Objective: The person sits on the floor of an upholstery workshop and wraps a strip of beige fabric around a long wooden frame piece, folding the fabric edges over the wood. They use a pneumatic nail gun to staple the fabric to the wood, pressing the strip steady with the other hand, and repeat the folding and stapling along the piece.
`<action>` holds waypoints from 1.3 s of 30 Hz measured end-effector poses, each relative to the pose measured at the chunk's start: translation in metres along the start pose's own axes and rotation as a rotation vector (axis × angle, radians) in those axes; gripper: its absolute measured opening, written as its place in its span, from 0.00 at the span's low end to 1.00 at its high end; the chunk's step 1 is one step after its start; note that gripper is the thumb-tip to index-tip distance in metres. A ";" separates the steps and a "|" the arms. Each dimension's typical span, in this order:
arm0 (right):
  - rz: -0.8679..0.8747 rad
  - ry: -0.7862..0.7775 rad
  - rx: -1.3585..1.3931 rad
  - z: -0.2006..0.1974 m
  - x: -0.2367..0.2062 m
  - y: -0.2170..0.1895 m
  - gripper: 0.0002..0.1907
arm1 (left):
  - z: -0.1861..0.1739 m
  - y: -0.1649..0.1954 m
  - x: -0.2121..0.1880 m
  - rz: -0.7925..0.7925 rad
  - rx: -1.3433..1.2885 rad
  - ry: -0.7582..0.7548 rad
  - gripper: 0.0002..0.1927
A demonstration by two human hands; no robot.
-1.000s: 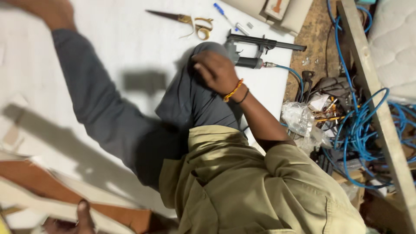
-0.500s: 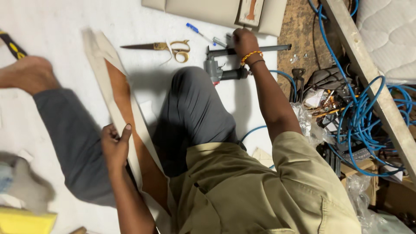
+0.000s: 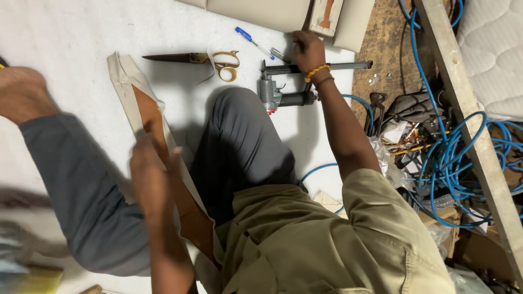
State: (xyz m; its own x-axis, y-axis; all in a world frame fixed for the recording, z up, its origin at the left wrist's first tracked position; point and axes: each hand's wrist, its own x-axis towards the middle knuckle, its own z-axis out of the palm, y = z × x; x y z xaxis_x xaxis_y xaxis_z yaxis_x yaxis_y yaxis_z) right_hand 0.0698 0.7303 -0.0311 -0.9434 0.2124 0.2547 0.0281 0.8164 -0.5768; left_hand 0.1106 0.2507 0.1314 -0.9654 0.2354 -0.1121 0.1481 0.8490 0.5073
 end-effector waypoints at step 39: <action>0.583 -0.311 0.470 -0.050 0.001 -0.004 0.13 | 0.319 0.232 0.062 -1.291 -1.376 -0.153 0.29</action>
State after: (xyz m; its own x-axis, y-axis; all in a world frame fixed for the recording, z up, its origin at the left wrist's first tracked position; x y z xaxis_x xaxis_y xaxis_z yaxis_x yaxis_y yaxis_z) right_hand 0.0853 0.7538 0.0103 -0.8705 0.3188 -0.3749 0.4670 0.2947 -0.8337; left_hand 0.1534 0.6134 -0.0303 -0.2936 -0.0492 -0.9547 -0.8772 -0.3830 0.2895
